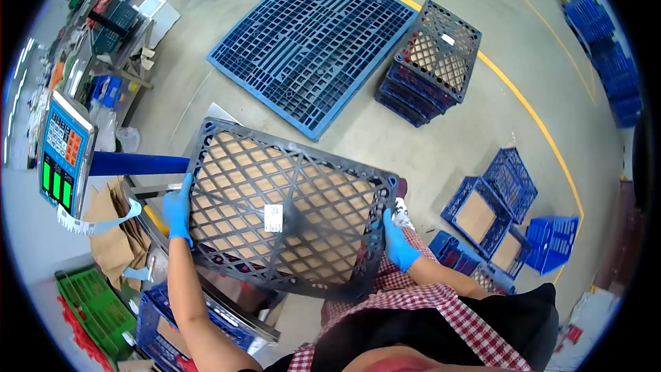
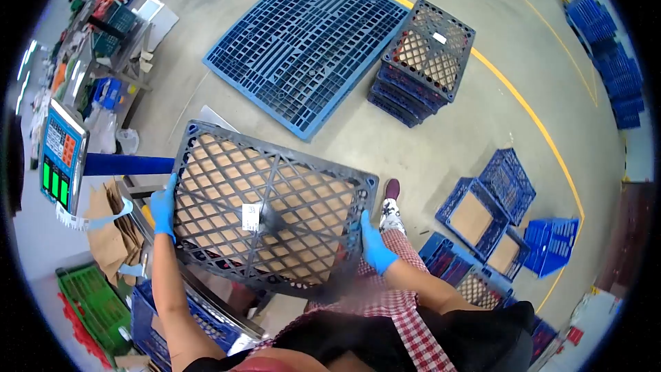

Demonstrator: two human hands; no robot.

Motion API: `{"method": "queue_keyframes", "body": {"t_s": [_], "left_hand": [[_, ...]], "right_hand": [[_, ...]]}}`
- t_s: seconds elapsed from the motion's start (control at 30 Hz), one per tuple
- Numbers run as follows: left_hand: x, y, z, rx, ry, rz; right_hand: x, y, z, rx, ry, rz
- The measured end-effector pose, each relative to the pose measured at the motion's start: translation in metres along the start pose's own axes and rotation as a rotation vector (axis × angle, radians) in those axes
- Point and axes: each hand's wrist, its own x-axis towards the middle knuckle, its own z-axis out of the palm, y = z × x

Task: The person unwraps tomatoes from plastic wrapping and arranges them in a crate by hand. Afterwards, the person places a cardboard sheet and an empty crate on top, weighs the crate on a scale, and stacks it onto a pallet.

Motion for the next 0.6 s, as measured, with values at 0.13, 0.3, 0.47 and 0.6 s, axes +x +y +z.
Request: {"method": "queue_keyframes", "body": {"t_s": [0.13,0.3,0.47,0.6], "left_hand": [[-0.034,0.009,0.027,-0.181,-0.08,-0.187],[-0.093,0.081,0.114,-0.509,-0.074,-0.324],[-0.119,0.197,0.145,-0.595,-0.116,-0.503],[-0.085,0.212,0.173,-0.636,-0.097,-0.546]], "right_hand": [[0.04,-0.118,-0.042,-0.068,-0.067,-0.062],[0.026,-0.29,-0.072,-0.246,0.034,-0.25],[0.013,-0.407,-0.067,-0.415,0.162,-0.378],[0.045,-0.463,-0.054,-0.458,0.155,-0.426]]}}
